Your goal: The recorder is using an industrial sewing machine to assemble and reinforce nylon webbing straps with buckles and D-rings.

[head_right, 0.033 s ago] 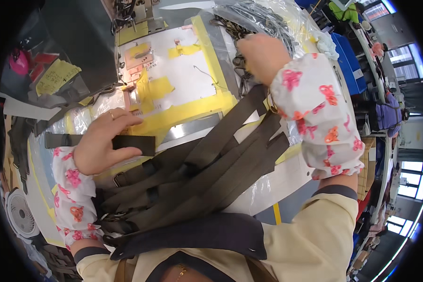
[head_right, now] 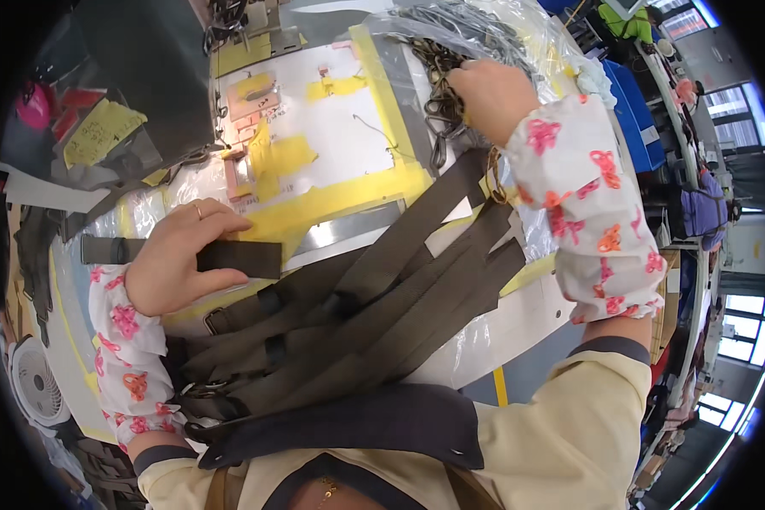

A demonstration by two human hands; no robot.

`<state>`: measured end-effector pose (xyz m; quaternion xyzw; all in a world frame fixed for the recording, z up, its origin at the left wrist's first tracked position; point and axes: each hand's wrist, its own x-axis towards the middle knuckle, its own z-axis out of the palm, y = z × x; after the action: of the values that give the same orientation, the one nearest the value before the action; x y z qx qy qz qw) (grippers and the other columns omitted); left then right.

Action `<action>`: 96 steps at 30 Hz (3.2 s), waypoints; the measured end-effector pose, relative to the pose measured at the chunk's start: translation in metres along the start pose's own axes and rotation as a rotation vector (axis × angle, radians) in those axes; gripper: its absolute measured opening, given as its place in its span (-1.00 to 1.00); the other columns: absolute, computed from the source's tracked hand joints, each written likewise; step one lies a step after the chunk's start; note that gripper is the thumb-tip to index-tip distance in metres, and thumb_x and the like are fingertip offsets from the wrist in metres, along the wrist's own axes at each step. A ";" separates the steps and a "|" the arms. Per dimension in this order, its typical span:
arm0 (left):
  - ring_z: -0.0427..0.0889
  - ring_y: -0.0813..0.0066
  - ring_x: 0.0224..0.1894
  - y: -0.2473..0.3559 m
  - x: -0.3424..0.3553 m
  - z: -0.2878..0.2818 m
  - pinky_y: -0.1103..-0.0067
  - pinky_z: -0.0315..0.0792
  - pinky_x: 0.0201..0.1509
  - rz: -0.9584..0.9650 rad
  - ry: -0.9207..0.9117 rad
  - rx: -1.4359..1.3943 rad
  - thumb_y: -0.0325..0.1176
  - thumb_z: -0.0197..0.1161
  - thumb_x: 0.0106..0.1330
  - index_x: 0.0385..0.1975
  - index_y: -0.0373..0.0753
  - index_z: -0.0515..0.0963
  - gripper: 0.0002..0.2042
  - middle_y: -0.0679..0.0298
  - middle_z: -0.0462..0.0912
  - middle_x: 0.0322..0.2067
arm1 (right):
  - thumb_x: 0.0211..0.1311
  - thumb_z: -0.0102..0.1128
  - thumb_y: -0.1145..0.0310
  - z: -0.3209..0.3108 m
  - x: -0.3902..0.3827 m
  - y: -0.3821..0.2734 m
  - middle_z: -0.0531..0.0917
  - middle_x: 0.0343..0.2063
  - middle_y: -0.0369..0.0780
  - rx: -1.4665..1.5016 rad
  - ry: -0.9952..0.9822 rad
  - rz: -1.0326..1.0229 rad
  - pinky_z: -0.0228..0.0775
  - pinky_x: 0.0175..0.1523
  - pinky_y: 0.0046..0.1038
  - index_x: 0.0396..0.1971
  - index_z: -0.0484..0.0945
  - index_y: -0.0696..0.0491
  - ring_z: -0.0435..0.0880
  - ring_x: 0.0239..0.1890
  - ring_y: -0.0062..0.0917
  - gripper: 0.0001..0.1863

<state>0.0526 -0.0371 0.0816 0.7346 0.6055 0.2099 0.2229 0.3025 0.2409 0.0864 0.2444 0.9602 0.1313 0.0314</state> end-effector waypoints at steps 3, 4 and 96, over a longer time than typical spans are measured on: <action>0.47 0.16 -0.30 -0.006 -0.010 -0.003 0.42 0.37 -0.24 -0.113 -0.051 -0.018 -0.40 0.31 -0.04 -0.27 -0.23 0.45 -0.69 0.18 0.47 -0.31 | -0.15 0.08 0.54 0.003 -0.003 0.013 0.57 -0.45 -0.15 -0.151 -0.063 0.001 0.42 -0.24 -0.28 -0.46 0.46 0.10 0.56 -0.28 -0.24 -0.84; 0.47 0.16 -0.30 -0.011 -0.015 0.000 0.42 0.37 -0.24 -0.138 -0.050 -0.014 -0.40 0.31 -0.04 -0.27 -0.23 0.45 -0.69 0.18 0.47 -0.31 | -0.15 0.08 0.53 0.003 0.002 0.008 0.56 -0.45 -0.14 -0.198 -0.126 0.063 0.42 -0.25 -0.27 -0.45 0.44 0.09 0.56 -0.28 -0.24 -0.84; 0.46 0.19 -0.61 -0.010 -0.046 -0.017 0.56 0.35 -0.48 -0.367 0.425 0.127 -0.47 0.15 0.18 -0.42 -0.32 0.42 -0.92 0.08 0.46 -0.62 | 0.11 0.16 0.47 0.010 0.029 -0.169 0.56 -0.49 -0.25 1.593 -0.026 -0.030 0.35 -0.28 -0.62 -0.32 0.43 0.21 0.50 -0.42 -0.65 -0.82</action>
<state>0.0265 -0.0791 0.0880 0.5646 0.7735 0.2771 0.0788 0.2004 0.1140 0.0314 0.1819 0.7679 -0.5981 -0.1396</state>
